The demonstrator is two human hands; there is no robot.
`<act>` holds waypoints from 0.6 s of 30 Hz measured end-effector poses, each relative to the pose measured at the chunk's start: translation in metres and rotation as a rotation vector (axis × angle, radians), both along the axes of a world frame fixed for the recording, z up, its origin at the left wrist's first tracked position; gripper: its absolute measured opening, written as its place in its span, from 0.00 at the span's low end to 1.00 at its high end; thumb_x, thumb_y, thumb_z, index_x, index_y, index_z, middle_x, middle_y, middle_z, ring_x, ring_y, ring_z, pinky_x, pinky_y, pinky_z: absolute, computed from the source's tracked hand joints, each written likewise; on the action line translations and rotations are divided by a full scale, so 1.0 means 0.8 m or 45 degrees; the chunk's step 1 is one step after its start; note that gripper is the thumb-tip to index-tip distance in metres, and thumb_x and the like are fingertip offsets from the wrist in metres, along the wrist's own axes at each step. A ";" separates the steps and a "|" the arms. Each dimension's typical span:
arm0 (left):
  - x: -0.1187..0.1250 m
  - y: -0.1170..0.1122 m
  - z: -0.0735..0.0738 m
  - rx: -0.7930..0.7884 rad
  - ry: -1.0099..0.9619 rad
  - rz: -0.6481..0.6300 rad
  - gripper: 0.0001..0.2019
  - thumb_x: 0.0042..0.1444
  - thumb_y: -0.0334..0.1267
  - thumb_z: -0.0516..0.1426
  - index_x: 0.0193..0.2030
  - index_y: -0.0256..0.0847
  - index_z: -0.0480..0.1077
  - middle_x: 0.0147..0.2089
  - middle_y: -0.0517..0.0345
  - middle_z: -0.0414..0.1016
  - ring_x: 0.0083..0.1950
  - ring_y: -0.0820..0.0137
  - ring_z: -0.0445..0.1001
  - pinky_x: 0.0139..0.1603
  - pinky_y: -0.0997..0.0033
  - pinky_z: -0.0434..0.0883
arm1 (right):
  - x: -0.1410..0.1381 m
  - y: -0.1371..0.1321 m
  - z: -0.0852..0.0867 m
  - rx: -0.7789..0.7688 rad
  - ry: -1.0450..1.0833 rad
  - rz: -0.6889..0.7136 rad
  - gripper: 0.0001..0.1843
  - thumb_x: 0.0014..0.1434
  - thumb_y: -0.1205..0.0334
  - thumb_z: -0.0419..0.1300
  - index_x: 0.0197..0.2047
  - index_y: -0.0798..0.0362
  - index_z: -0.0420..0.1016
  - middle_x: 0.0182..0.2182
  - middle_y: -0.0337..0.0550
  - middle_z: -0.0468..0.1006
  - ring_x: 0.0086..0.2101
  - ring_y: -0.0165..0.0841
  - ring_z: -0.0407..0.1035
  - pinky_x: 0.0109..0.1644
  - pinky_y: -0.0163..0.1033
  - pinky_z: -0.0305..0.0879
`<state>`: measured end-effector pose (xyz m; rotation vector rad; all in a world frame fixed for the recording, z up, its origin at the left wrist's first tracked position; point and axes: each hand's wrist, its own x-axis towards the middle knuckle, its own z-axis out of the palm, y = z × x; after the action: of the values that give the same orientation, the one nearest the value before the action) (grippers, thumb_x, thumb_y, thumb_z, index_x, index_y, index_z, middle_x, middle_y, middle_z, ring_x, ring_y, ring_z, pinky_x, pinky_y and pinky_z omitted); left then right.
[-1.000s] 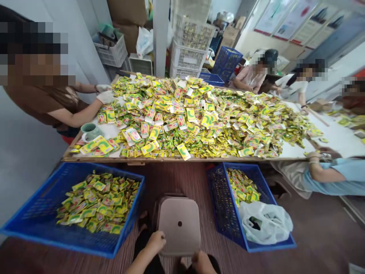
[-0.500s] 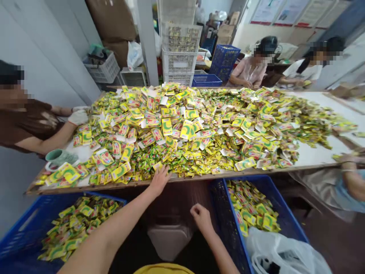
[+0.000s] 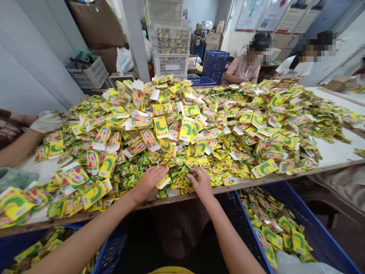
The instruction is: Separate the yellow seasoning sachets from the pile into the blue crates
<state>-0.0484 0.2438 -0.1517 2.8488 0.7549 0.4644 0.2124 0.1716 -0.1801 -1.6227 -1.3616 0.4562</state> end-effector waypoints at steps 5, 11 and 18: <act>0.017 0.024 0.017 -0.343 -0.518 0.190 0.17 0.59 0.38 0.56 0.54 0.39 0.71 0.53 0.48 0.76 0.56 0.61 0.71 0.59 0.57 0.63 | -0.021 0.030 -0.027 0.056 0.035 -0.074 0.15 0.44 0.54 0.69 0.28 0.52 0.70 0.33 0.44 0.70 0.40 0.40 0.62 0.46 0.44 0.59; -0.006 0.046 0.096 -0.645 -0.889 0.519 0.27 0.49 0.50 0.62 0.46 0.26 0.73 0.41 0.46 0.79 0.42 0.61 0.77 0.46 0.60 0.72 | -0.001 0.030 -0.007 0.068 0.433 -0.015 0.18 0.41 0.51 0.69 0.30 0.53 0.71 0.25 0.35 0.70 0.28 0.31 0.63 0.34 0.36 0.62; -0.015 -0.138 0.021 -1.770 -0.383 0.495 0.13 0.43 0.38 0.67 0.36 0.36 0.76 0.31 0.59 0.80 0.32 0.66 0.77 0.33 0.69 0.72 | 0.075 -0.031 0.012 0.131 0.853 -0.247 0.25 0.40 0.42 0.67 0.33 0.54 0.72 0.24 0.34 0.70 0.22 0.26 0.61 0.22 0.31 0.59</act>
<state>-0.0602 0.1337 -0.1348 1.3272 0.9988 0.2241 0.2724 0.1466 -0.1703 -1.3263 -0.7071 0.7183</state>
